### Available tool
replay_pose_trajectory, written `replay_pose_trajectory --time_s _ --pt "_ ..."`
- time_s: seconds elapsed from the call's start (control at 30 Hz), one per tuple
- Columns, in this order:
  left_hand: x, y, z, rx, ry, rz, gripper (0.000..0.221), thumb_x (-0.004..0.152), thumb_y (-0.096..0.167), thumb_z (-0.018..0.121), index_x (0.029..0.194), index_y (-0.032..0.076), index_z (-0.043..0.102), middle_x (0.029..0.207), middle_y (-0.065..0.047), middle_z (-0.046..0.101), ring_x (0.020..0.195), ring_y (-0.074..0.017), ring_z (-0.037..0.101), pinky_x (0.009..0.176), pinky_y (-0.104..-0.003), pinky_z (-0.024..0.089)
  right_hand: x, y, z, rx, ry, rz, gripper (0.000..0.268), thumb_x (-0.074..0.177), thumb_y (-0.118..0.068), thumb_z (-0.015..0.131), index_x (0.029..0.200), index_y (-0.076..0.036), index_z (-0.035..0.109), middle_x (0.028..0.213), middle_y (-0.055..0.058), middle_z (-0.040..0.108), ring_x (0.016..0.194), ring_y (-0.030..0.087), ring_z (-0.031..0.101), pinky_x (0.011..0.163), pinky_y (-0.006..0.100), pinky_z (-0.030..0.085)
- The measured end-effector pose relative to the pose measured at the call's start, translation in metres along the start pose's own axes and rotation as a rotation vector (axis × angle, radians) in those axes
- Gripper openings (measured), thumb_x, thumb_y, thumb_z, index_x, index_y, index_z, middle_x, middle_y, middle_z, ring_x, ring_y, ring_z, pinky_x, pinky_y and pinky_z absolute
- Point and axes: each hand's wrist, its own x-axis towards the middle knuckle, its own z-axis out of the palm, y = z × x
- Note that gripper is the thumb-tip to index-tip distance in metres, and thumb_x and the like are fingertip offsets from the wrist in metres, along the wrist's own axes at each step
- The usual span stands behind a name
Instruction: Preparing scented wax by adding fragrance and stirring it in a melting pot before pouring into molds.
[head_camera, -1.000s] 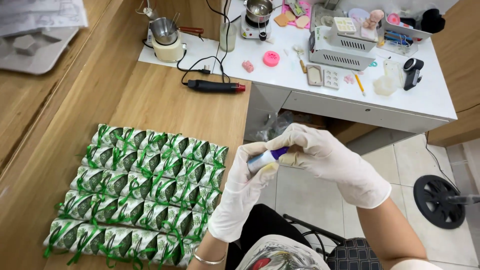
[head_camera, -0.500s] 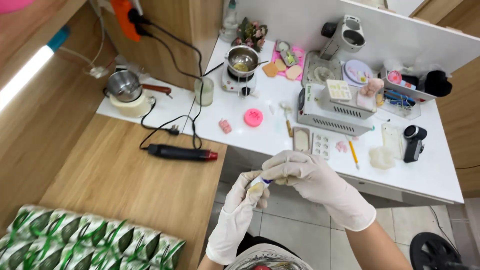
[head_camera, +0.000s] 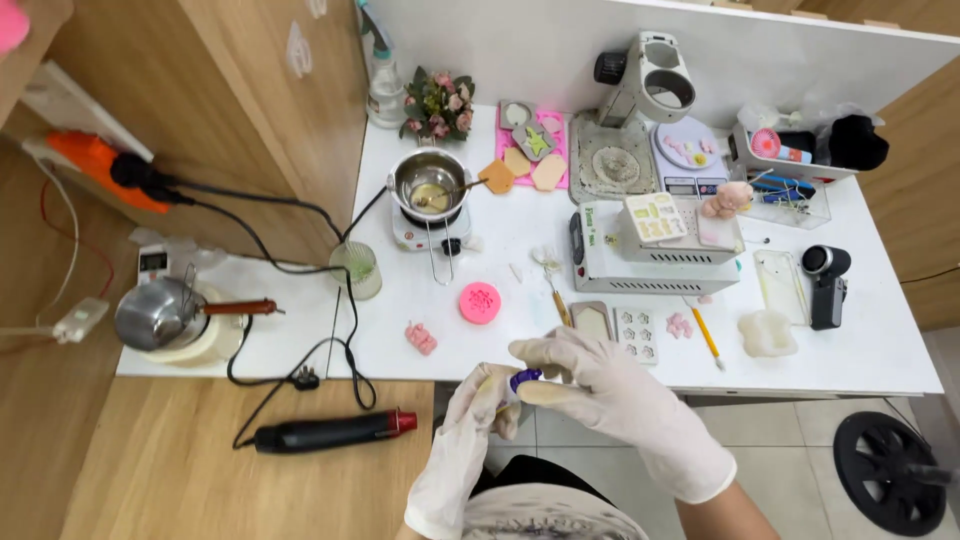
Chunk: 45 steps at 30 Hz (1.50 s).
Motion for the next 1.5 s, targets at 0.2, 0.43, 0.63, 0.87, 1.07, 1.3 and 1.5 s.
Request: replay_pose_trajectory --time_s 0.2,0.43,0.63,0.87,1.07,1.3,1.5 --pt "0.048 0.002 -0.035 0.036 0.040 -0.173 0.036 0.101 0.040 0.054 0.113 0.007 0.065 0.078 0.000 0.051 0.067 -0.0104 0.043 0.063 -0.026 0.038 0.037 0.027 0.015 -0.051 0.067 -0.077 0.031 0.089 -0.017 0.074 0.119 -0.014 0.074 0.099 0.003 0.071 0.093 0.022 0.071 0.079 0.033 0.057" --pt "0.083 -0.009 -0.027 0.160 0.135 -0.170 0.045 0.103 0.050 0.043 0.119 0.011 0.060 0.076 -0.001 0.049 0.059 -0.0102 0.040 0.055 -0.023 0.037 0.061 0.026 -0.014 -0.034 -0.006 -0.343 0.034 0.084 -0.002 0.074 0.116 -0.011 0.076 0.103 0.004 0.072 0.089 0.023 0.071 0.076 0.032 0.058" --pt "0.106 -0.041 -0.029 -0.090 -0.004 -0.070 0.051 0.100 0.050 0.048 0.112 0.003 0.064 0.068 -0.002 0.050 0.053 -0.0081 0.040 0.044 -0.025 0.030 0.073 0.067 -0.019 -0.403 -0.077 -0.150 0.018 0.093 -0.023 0.078 0.101 -0.009 0.072 0.090 0.006 0.070 0.088 0.029 0.069 0.076 0.039 0.054" --pt "0.152 -0.089 -0.038 -0.234 0.209 -0.179 0.032 0.100 0.037 0.057 0.114 0.009 0.063 0.070 0.002 0.049 0.051 -0.0073 0.038 0.045 -0.023 0.028 0.081 0.070 -0.030 -0.061 -0.089 -0.401 0.030 0.094 -0.029 0.062 0.112 -0.006 0.067 0.090 0.010 0.069 0.083 0.029 0.068 0.074 0.038 0.054" --pt "0.167 -0.135 -0.055 -0.185 0.126 0.147 0.026 0.110 0.023 0.061 0.109 -0.002 0.068 0.076 -0.003 0.061 0.060 -0.0117 0.049 0.053 -0.026 0.038 0.100 0.114 0.001 -0.311 0.007 -0.343 0.043 0.101 -0.035 0.066 0.070 -0.005 0.061 0.062 0.010 0.057 0.058 0.029 0.059 0.054 0.037 0.047" --pt "0.079 -0.043 -0.003 0.743 0.757 0.617 0.018 0.099 0.023 0.058 0.089 0.009 0.067 0.073 -0.006 0.073 0.061 -0.0223 0.072 0.057 -0.032 0.057 0.134 0.134 0.021 0.440 -0.580 0.358 0.059 0.102 -0.046 0.057 0.061 -0.004 0.053 0.047 0.000 0.042 0.040 0.013 0.038 0.040 0.032 0.026" --pt "0.043 -0.162 -0.032 0.104 1.183 0.241 0.025 0.096 0.028 0.058 0.098 0.008 0.073 0.078 -0.005 0.075 0.076 -0.0166 0.070 0.071 -0.031 0.057 0.140 0.069 0.064 -0.026 -0.599 -1.178 0.031 0.093 -0.038 0.072 0.082 -0.009 0.067 0.068 0.006 0.063 0.058 0.018 0.062 0.051 0.030 0.045"
